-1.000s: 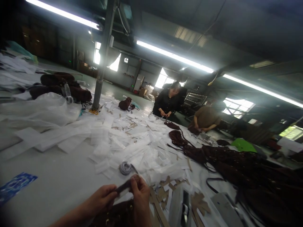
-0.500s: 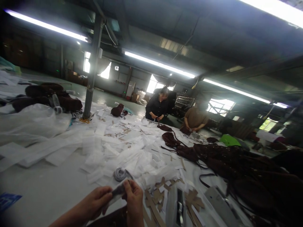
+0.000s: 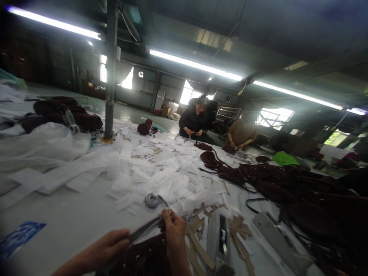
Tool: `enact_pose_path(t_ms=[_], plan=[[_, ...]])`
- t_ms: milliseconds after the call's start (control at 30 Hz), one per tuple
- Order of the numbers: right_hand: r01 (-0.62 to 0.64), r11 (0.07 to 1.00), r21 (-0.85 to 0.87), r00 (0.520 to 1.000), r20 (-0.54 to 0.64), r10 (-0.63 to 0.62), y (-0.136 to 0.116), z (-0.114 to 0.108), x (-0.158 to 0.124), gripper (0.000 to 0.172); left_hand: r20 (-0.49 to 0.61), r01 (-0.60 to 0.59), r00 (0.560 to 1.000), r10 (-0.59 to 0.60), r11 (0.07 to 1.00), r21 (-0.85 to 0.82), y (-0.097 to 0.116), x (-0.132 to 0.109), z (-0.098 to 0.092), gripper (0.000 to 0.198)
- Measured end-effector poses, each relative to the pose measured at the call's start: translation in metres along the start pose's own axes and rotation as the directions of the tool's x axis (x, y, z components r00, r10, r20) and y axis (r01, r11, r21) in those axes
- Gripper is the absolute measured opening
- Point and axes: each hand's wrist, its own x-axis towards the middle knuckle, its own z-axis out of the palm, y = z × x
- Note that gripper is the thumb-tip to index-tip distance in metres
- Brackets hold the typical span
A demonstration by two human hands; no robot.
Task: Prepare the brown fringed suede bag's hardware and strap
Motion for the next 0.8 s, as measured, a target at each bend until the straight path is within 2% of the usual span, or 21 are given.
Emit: enact_pose_path(t_ms=[67,133,233,333,400,533,600,700,733,800], plan=[[-0.018,1.000,0.012,1.000,-0.003,0.018,0.002,-0.004,0.000,0.040,-0.034,0.069,0.997,-0.071,0.997,-0.043,-0.022,-0.011,0.004,0.048],[-0.031,0.999,0.017,0.999,0.014,0.031,0.003,-0.006,-0.002,0.041,-0.116,0.093,0.987,-0.109,0.987,-0.130,-0.036,-0.017,0.008,0.055],[-0.074,0.995,0.062,0.995,0.070,0.070,0.000,-0.008,-0.009,0.040,-0.208,0.055,0.973,-0.102,0.974,-0.220,-0.036,-0.021,0.005,0.057],[-0.146,0.983,0.110,0.981,0.141,0.130,-0.004,-0.014,-0.018,0.036,-0.164,0.072,0.979,-0.120,0.960,-0.269,-0.031,-0.019,-0.002,0.057],[-0.163,0.982,0.095,0.973,0.180,0.144,-0.005,-0.019,-0.021,0.034,-0.137,0.075,0.984,-0.118,0.957,-0.279,-0.036,-0.016,-0.004,0.058],[-0.120,0.993,0.014,0.982,0.149,0.116,0.004,-0.028,-0.023,0.036,-0.077,0.077,0.993,-0.089,0.986,-0.147,-0.053,-0.006,-0.009,0.059],[-0.096,0.995,-0.026,0.989,0.113,0.099,0.009,-0.029,-0.023,0.037,-0.086,0.069,0.994,-0.071,0.997,-0.026,-0.047,0.002,-0.011,0.054],[-0.077,0.994,-0.073,0.990,0.113,0.085,0.013,-0.024,-0.023,0.037,-0.129,0.050,0.991,-0.039,0.996,0.081,-0.013,0.017,-0.004,0.044],[-0.073,0.994,-0.082,0.989,0.119,0.083,0.014,-0.022,-0.023,0.037,-0.116,0.024,0.993,-0.013,0.996,0.090,0.000,0.022,0.002,0.043],[-0.074,0.993,-0.087,0.989,0.120,0.084,0.017,-0.019,-0.022,0.038,-0.019,-0.007,1.000,0.009,0.997,0.070,0.023,0.030,0.016,0.036]])
